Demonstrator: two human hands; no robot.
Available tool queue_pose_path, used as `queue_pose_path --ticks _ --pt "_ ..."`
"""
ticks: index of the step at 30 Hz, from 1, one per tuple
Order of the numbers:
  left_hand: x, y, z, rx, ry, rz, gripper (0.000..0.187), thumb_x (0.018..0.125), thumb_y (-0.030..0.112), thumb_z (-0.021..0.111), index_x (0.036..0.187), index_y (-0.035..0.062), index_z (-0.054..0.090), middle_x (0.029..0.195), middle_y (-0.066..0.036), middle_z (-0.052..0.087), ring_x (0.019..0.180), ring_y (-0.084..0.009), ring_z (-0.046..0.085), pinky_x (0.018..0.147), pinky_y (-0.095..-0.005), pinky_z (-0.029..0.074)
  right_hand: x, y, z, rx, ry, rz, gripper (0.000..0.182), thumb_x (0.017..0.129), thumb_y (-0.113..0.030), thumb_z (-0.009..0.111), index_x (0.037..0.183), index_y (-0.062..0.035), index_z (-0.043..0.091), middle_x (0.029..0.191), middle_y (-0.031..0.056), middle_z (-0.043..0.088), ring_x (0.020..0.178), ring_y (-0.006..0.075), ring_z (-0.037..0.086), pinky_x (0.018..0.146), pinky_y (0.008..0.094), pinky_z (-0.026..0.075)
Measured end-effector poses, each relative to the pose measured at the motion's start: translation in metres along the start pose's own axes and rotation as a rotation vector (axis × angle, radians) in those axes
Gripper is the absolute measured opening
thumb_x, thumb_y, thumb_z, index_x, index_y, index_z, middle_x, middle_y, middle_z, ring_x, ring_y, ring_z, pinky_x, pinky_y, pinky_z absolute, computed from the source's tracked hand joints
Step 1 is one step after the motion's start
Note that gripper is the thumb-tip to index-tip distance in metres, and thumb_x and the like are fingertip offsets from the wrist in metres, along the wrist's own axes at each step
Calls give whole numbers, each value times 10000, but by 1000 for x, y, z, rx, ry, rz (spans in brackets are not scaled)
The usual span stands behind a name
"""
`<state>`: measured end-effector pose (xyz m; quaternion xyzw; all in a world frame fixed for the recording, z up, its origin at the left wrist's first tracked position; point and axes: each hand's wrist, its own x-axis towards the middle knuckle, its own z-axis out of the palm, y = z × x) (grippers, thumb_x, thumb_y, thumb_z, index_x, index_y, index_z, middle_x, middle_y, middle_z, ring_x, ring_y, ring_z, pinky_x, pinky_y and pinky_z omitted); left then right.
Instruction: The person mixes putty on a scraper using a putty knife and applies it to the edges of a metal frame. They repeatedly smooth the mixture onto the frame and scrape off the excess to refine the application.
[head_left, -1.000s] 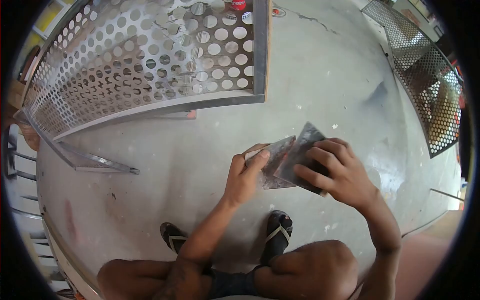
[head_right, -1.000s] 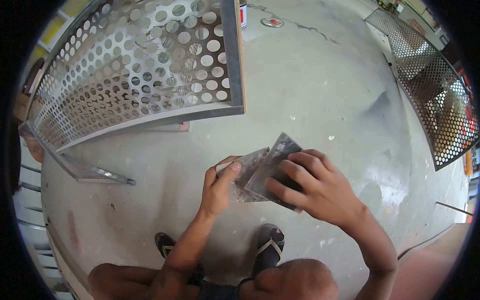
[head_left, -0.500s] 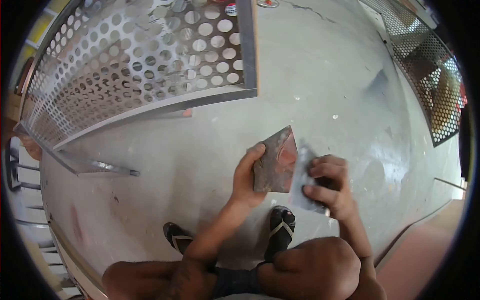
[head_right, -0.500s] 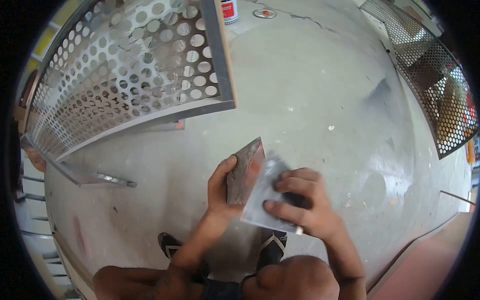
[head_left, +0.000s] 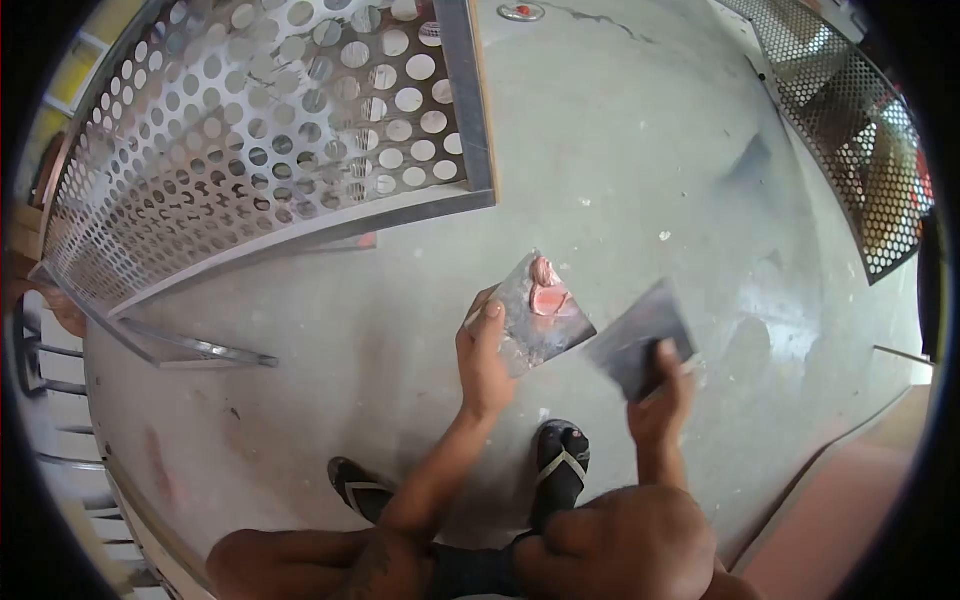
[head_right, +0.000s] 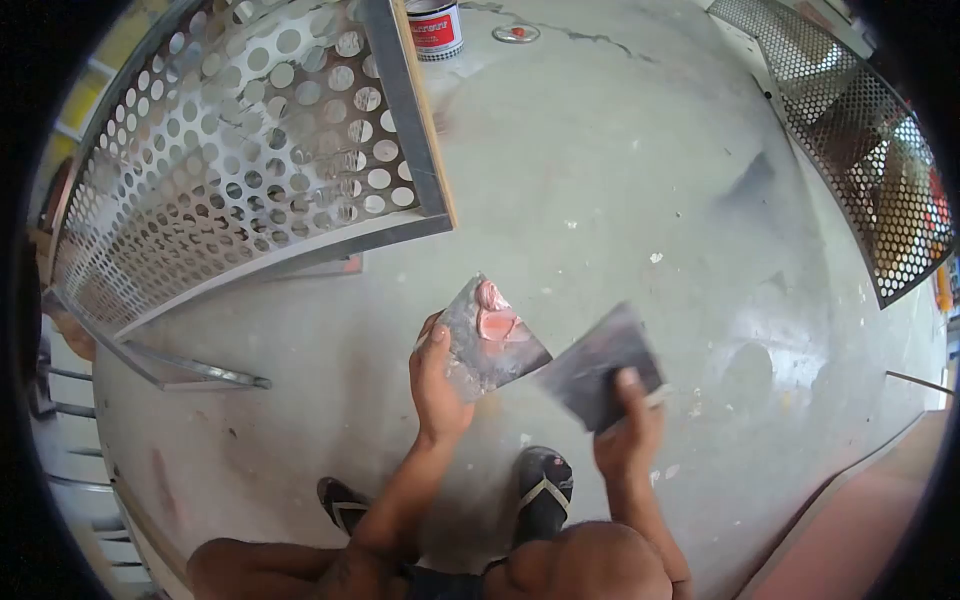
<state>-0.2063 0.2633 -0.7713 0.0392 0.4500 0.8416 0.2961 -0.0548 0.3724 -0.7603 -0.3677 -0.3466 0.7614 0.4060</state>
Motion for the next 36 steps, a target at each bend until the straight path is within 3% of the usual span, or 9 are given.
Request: queue_pose_path --ticks 5,11,12,14,17,23,27,30,36 --pt "-7 -4 3 589 -197 252 294 955 186 527 1143 -23 611 980 -119 681 882 -203 664 785 -324 514 14 0 17 -151 -85 173 326 858 -190 628 1113 -6 541 925 61 616 829 165 632 678 291 531" --pt "9 3 -16 871 -706 469 255 923 164 563 1114 8 628 942 -141 696 790 -271 692 715 -354 549 37 -29 12 116 -73 -221 301 849 -79 577 1118 50 532 1054 143 618 960 265 632 904 380 490" --pt "6 -1 -14 870 -706 466 255 923 164 563 1114 8 628 942 -141 696 790 -271 692 715 -354 549 34 -24 13 -11 -154 -443 311 837 -78 585 1111 58 528 1059 149 620 930 292 627 910 384 480" --pt "-3 -7 0 -152 -213 -328 303 942 241 535 1126 10 603 971 -110 683 842 -233 676 771 -339 539 37 -24 4 -146 -534 -574 313 747 -100 668 1019 12 561 997 138 620 881 278 616 866 369 483" --pt "-7 -11 10 -558 -93 -577 370 945 299 518 1150 -5 569 1003 -102 657 880 -208 651 818 -334 525 21 -35 20 -753 -1064 -643 344 596 -198 809 822 -39 603 839 103 613 769 302 585 778 354 479" --pt "-4 -9 -6 -307 -237 -390 326 923 245 546 1121 -12 577 994 -118 648 893 -173 641 797 -325 525 70 3 -23 -1069 -612 -756 578 630 220 595 1116 -91 575 1119 153 501 1061 348 508 895 431 464" --pt "0 10 -1 38 -172 -297 277 938 203 556 1065 -35 621 913 -52 643 806 -112 599 734 -265 493 47 -79 21 -1462 -1124 -1270 422 692 -117 700 1083 -244 605 1114 34 520 1059 237 525 898 403 452" --pt "-3 21 -4 563 -228 -36 318 963 215 523 1075 -59 641 882 -49 660 816 -84 567 723 -240 465 43 -101 33 -1879 -1410 -1084 368 765 -166 632 1108 -295 588 1109 0 517 1060 205 525 901 394 445" --pt "-5 20 -6 612 -231 -43 317 954 216 534 1080 -53 643 869 -34 655 789 -82 562 708 -232 460 45 -88 41 -1760 -1290 -1286 383 775 -165 620 1130 -295 564 1091 1 507 1070 196 517 914 387 441"
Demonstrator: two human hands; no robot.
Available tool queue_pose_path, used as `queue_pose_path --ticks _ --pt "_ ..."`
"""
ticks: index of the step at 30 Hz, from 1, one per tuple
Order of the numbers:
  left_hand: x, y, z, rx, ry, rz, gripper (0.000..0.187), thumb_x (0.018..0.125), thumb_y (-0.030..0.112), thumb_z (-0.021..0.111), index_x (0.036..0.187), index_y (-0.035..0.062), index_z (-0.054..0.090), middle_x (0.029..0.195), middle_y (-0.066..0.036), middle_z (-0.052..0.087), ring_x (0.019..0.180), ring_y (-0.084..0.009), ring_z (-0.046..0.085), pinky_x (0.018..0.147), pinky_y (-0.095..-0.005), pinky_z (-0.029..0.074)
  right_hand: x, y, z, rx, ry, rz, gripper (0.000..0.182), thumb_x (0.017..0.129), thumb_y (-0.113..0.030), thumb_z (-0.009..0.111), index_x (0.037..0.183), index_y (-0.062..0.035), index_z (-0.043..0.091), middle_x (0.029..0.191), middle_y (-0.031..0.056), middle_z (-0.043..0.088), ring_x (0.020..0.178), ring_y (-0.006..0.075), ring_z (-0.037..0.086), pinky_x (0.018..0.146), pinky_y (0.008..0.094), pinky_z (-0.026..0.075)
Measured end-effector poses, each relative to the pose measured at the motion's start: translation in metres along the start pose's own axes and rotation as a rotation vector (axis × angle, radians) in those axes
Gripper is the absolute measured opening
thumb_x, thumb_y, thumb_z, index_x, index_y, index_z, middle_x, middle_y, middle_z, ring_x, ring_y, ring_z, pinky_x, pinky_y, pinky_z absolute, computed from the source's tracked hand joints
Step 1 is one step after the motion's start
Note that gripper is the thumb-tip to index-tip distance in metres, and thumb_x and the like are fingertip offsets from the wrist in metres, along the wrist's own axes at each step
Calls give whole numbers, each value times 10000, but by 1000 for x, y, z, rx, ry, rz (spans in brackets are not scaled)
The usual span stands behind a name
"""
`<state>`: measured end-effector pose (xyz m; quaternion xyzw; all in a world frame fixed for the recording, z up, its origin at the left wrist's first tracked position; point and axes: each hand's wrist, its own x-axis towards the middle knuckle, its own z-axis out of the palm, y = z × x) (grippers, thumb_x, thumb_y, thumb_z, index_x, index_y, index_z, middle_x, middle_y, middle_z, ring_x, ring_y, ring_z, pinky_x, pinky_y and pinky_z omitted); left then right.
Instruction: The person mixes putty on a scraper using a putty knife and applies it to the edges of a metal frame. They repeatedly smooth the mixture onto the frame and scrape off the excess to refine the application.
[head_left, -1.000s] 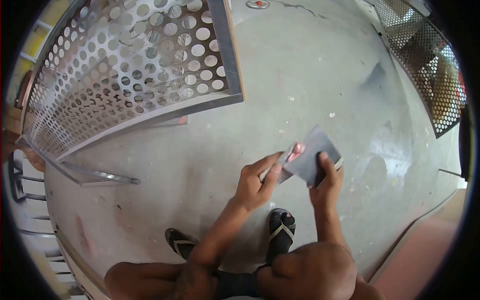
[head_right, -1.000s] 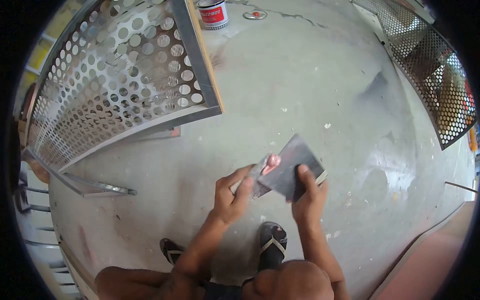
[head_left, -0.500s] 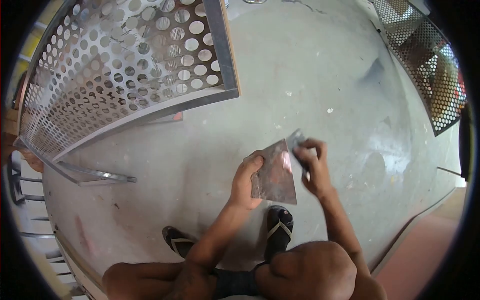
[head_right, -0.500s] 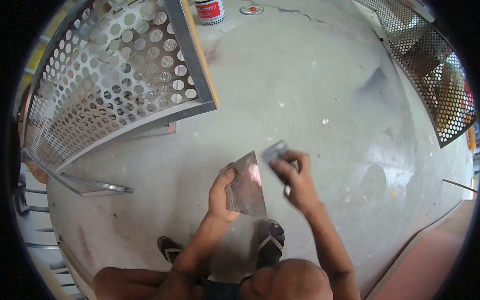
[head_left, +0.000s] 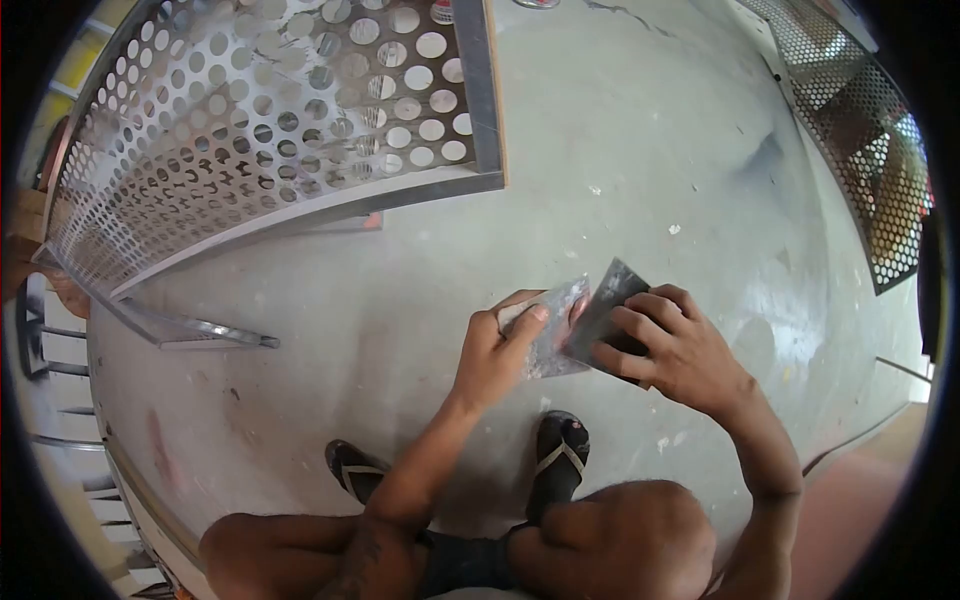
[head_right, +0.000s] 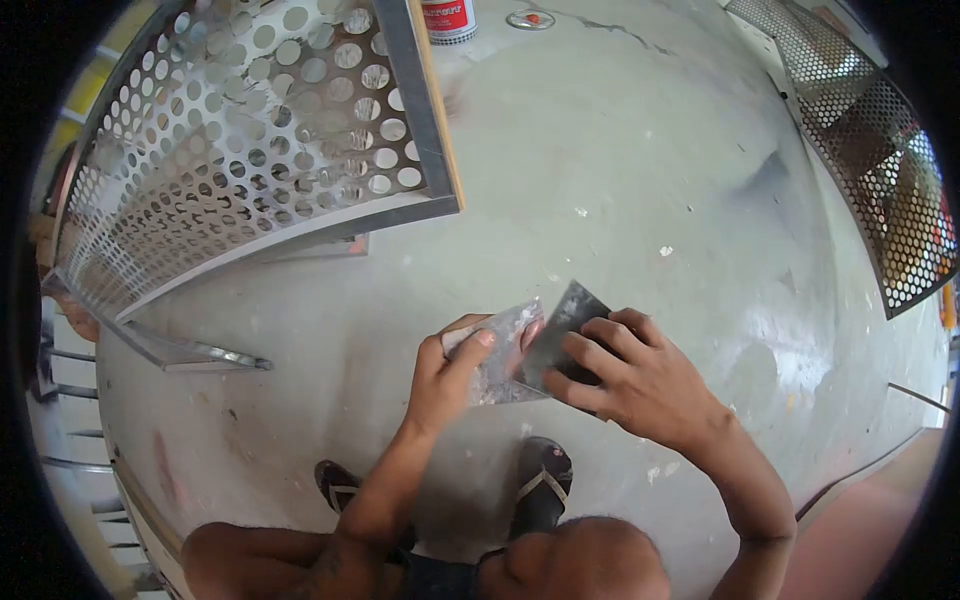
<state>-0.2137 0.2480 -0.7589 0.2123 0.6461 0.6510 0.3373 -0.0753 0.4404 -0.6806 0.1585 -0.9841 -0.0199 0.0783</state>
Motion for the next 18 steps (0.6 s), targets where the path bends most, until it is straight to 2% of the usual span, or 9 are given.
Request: queue_pose_path --ticks 3,5,9,11,13,14,15,17,18 --pt "-1 5 -7 -109 47 -50 320 951 221 537 1071 -54 646 859 -20 649 774 -75 553 692 -226 450 3 -3 -7 89 -120 -18 363 772 -160 617 1111 -284 585 1116 5 505 1079 201 513 907 387 440" --pt "-4 8 -7 -50 49 -44 319 950 220 536 1069 -54 647 857 -23 649 773 -74 553 689 -226 451 2 -8 -8 79 126 54 361 763 -153 619 1102 -276 595 1110 4 516 1073 205 508 917 386 432" --pt "-8 30 -18 -64 53 0 304 940 208 543 1060 -50 648 861 -37 662 766 -80 564 691 -236 465 3 -8 5 118 105 43 356 764 -155 609 1098 -279 610 1071 6 545 1007 212 540 871 399 448" --pt "-8 29 -27 -220 16 -57 280 927 178 544 1069 -46 634 868 -50 665 756 -103 592 706 -244 478 -1 -19 -4 144 146 70 362 734 -152 658 1069 -288 640 1085 5 554 1010 224 539 853 401 450" --pt "-3 30 -21 -626 -7 -191 303 921 175 525 1122 -41 596 931 -78 660 765 -147 624 730 -282 501 -4 -31 -2 395 468 105 387 690 -150 723 1041 -302 664 1091 8 561 1022 243 533 856 405 440" --pt "-2 14 -11 -609 35 -175 324 923 190 516 1146 -37 576 970 -93 652 791 -170 634 741 -307 512 -2 -37 9 507 561 60 428 656 -149 768 1037 -317 667 1104 20 561 1028 251 531 863 412 435" --pt "-2 -3 0 -591 76 -160 345 925 206 506 1169 -34 557 1009 -109 644 818 -193 645 752 -333 522 4 -41 18 548 580 41 409 665 -130 765 1037 -273 670 1109 52 555 1021 269 533 860 412 438" --pt "-4 0 17 -1158 36 -342 350 922 209 524 1175 -31 548 1063 -121 636 875 -211 646 781 -372 529 6 -47 61 800 605 180 448 664 -44 745 1069 -212 653 1116 84 544 1035 313 523 869 424 439" --pt "-8 3 17 -1070 26 -251 318 921 189 543 1152 -29 556 1059 -117 639 903 -198 641 804 -355 525 6 -47 72 806 602 188 448 664 -44 745 1069 -212 653 1116 84 544 1035 313 523 869 424 439"
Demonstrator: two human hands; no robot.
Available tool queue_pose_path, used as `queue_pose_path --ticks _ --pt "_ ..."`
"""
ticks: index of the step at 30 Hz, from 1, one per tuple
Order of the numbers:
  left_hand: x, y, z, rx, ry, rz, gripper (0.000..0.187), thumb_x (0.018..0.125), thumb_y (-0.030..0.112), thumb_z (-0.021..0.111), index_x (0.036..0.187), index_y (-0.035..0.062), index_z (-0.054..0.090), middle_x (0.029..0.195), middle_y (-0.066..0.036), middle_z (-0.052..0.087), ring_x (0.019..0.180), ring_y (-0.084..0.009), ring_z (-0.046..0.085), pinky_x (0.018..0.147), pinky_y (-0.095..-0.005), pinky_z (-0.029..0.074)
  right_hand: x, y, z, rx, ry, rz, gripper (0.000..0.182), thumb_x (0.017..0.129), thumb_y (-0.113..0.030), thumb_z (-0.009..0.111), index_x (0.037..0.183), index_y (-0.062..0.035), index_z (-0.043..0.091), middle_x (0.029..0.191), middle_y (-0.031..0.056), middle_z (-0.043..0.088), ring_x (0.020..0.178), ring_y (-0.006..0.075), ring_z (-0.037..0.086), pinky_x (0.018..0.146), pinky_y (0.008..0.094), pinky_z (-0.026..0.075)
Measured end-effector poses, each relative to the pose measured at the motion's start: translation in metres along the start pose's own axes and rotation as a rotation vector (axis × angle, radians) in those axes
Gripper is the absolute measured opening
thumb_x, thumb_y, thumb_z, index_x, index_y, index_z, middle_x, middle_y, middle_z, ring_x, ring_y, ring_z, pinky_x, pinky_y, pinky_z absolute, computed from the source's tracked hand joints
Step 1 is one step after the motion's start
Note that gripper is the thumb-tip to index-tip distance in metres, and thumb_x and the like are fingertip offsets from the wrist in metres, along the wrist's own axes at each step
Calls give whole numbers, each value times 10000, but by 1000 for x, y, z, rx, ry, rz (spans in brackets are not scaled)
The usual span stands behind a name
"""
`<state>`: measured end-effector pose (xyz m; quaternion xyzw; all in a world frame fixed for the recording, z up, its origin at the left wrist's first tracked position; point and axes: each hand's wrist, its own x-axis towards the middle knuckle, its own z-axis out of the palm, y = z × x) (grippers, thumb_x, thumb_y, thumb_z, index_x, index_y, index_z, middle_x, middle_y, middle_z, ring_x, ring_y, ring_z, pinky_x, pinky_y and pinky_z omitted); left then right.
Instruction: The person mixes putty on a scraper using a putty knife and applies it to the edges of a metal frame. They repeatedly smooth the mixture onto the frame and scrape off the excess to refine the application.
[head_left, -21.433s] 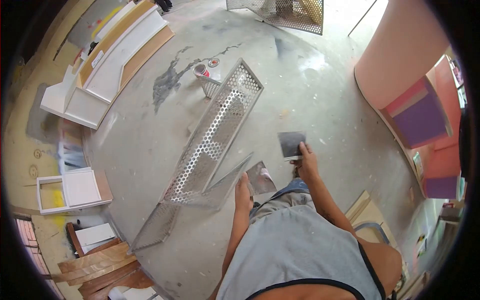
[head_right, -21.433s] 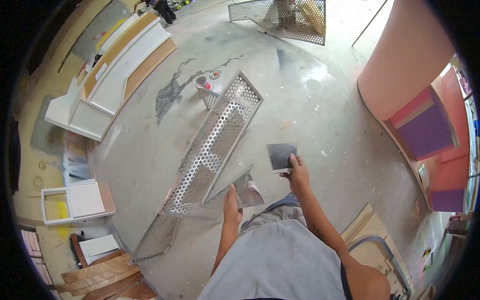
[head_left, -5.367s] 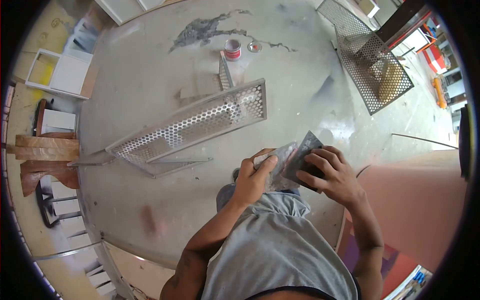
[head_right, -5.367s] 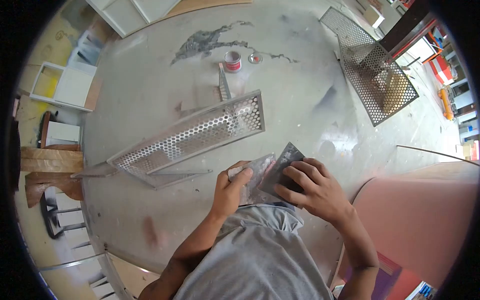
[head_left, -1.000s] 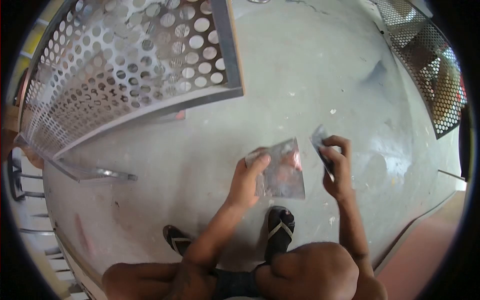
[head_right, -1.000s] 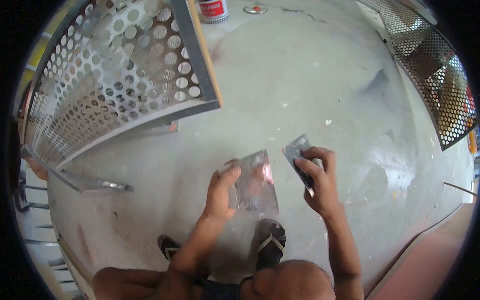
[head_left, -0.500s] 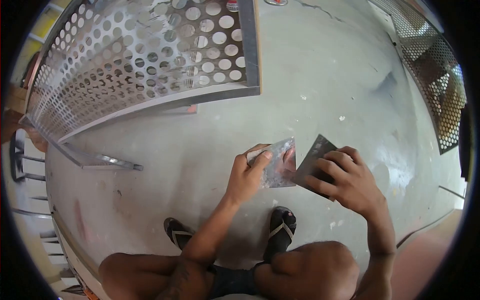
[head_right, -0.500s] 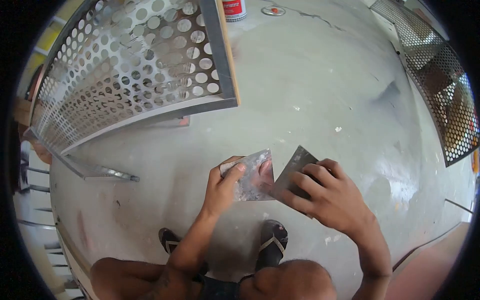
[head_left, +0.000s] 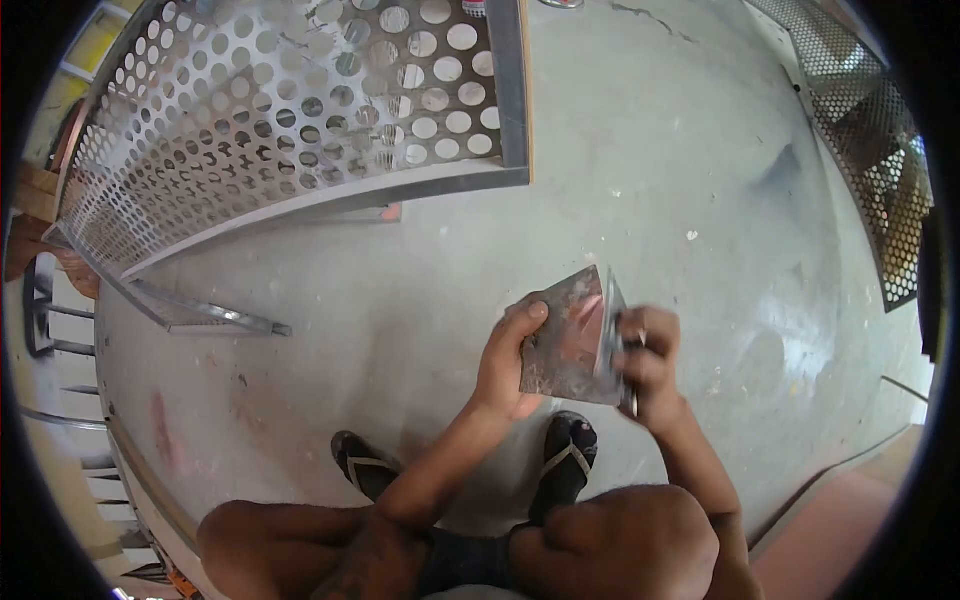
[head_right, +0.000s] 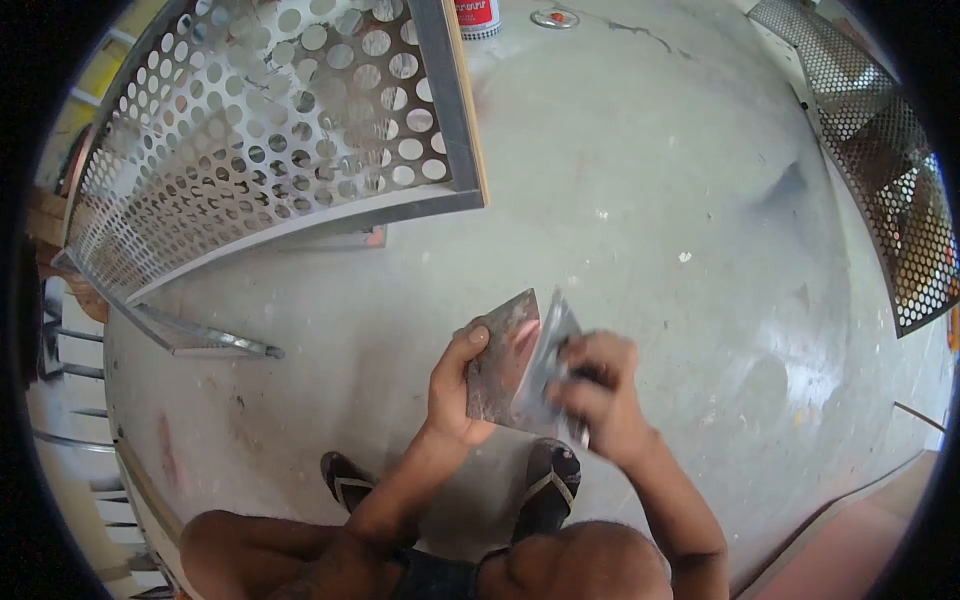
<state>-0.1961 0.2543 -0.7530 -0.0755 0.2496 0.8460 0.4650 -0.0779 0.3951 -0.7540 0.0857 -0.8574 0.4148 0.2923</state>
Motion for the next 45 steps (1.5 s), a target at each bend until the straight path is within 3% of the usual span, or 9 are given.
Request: queue_pose_path --ticks 3,10,17,19,23,29,33,40,45 --pt "-4 5 -15 190 -135 79 293 928 169 536 1142 -28 565 1060 -111 638 905 -174 637 814 -333 521 -2 32 -11 -500 -123 222 534 693 130 632 1154 -132 567 1127 131 512 1081 321 489 929 398 415" --pt "11 5 5 446 119 453 360 960 237 495 1165 -50 565 1064 -102 622 929 -159 597 820 -295 487 -10 -24 1 1126 1058 819 258 941 -186 536 1137 -23 575 1041 50 625 1035 140 580 937 332 444" --pt "3 0 -1 1007 -114 712 305 964 180 508 1139 -49 609 928 -95 669 861 -141 615 793 -281 487 21 -26 21 699 947 1003 284 821 -236 644 954 -7 541 660 40 539 399 143 491 299 282 360" --pt "9 14 -2 1144 -239 720 265 953 149 537 1105 -44 636 860 -108 690 784 -125 630 735 -266 497 17 -20 0 714 873 1027 306 854 -201 620 1053 22 554 836 49 591 790 145 612 701 278 499" --pt "16 18 -14 1588 -566 663 270 962 177 540 1073 -43 649 871 -106 692 764 -136 657 655 -275 518 25 -9 -18 852 1102 574 280 877 -100 578 1117 38 528 1015 101 598 938 201 605 855 336 497" --pt "15 -20 -25 -226 -40 -230 355 957 314 530 1135 9 563 994 -101 652 850 -203 646 742 -331 538 0 -7 -38 252 -79 -11 412 703 -280 707 953 8 552 1016 123 536 858 249 558 849 413 470" --pt "7 -25 -32 167 -84 -40 363 936 331 543 1142 33 552 1015 -112 643 875 -215 647 741 -365 553 -33 28 0 -267 37 168 430 673 67 665 1073 -66 579 1122 158 471 1092 344 489 892 420 446" --pt "10 -11 -21 36 -35 -57 304 938 280 540 1082 13 567 977 -108 642 848 -189 642 744 -350 544 -18 0 8 260 112 187 426 707 -207 733 1069 -60 563 1057 155 530 970 308 545 807 410 476" --pt "6 -3 -15 302 -164 6 312 924 234 571 1073 -40 575 965 -96 639 850 -150 634 733 -307 531 -14 46 19 -73 69 575 516 713 150 577 1191 -42 543 1192 149 498 1154 321 467 986 368 410"
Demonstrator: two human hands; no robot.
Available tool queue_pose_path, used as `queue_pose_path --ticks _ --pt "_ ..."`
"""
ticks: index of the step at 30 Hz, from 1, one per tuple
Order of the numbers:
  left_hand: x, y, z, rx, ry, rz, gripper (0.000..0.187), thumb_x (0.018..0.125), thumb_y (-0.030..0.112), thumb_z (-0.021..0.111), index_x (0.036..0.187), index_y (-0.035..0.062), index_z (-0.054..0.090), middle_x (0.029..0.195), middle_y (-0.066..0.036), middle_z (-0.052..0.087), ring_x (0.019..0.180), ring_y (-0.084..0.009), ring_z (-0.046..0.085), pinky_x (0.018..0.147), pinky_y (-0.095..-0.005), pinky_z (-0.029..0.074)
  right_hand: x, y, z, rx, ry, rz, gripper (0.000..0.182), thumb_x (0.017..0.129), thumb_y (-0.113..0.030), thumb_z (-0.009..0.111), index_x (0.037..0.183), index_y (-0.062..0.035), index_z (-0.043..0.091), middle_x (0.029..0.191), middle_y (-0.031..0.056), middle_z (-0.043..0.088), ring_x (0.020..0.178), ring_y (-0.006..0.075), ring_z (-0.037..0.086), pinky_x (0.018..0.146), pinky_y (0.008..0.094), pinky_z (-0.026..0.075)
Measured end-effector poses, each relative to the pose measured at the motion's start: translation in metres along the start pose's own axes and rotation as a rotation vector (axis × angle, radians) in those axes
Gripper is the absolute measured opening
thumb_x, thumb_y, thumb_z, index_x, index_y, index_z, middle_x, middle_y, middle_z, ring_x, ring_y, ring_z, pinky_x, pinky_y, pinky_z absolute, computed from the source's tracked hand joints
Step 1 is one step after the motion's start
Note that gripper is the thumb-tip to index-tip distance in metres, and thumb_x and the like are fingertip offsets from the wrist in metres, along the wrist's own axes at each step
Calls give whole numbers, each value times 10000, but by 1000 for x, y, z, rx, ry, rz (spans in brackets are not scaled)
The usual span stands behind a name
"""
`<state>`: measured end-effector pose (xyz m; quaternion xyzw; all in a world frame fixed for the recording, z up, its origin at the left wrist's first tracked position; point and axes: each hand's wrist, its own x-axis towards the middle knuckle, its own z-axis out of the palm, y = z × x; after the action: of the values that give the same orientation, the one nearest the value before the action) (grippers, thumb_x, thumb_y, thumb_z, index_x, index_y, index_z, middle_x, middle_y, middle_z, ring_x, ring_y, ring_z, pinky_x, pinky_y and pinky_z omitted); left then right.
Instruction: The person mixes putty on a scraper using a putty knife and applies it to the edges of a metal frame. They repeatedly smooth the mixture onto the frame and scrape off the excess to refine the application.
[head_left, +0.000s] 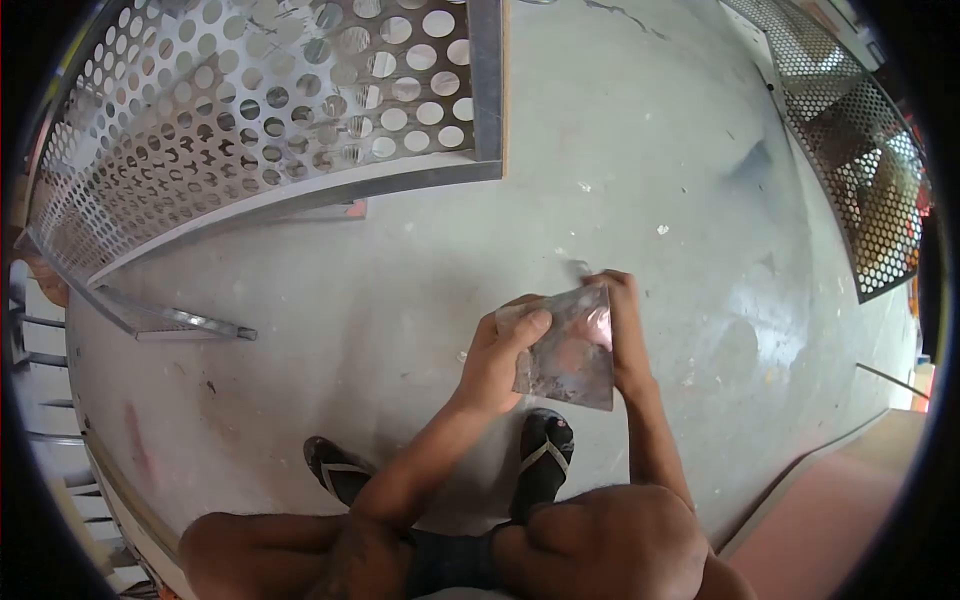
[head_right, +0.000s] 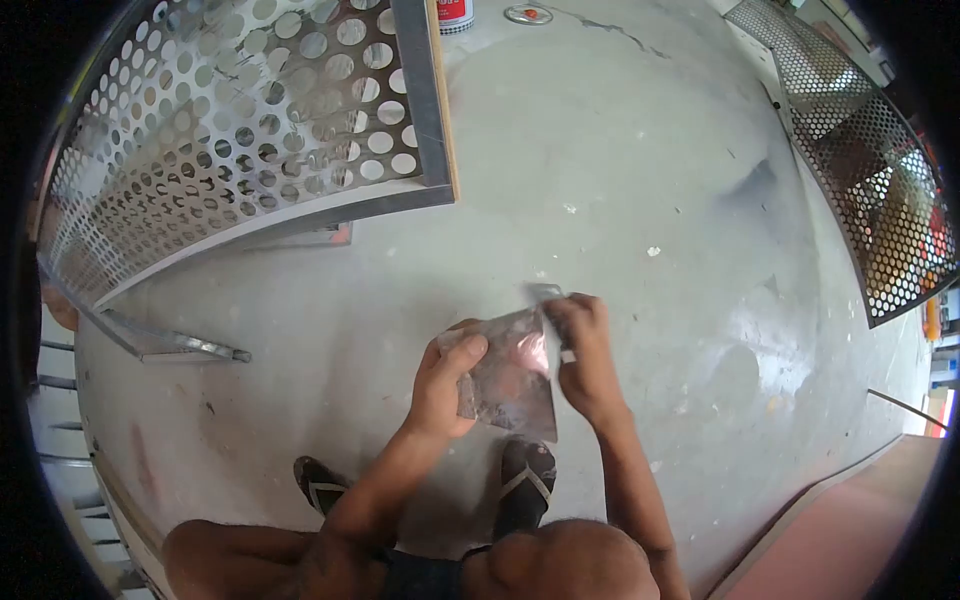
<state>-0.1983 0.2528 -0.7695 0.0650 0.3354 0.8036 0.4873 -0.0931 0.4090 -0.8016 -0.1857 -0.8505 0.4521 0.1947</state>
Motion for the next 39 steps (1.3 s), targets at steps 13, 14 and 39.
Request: queue_pose_path --ticks 13,14,39 --pt "11 -19 -3 1 146 71 266 919 203 574 1071 -15 589 960 -77 644 864 -156 638 749 -306 532 14 -16 -7 1324 418 717 282 936 -352 599 989 -78 566 716 8 581 457 94 470 392 239 357" --pt "11 -16 -5 -35 93 69 258 923 195 571 1071 -16 589 961 -73 643 865 -152 636 750 -302 531 17 -22 -14 1247 519 640 254 942 -342 589 962 -91 555 696 -3 554 454 85 453 387 223 338" --pt "6 -15 -88 1180 55 516 520 787 -178 501 1232 58 633 1262 -109 517 1108 -227 535 887 -319 446 44 -79 -51 -13 -245 -186 440 869 72 517 1271 -100 568 1263 98 514 1136 284 533 828 364 510"
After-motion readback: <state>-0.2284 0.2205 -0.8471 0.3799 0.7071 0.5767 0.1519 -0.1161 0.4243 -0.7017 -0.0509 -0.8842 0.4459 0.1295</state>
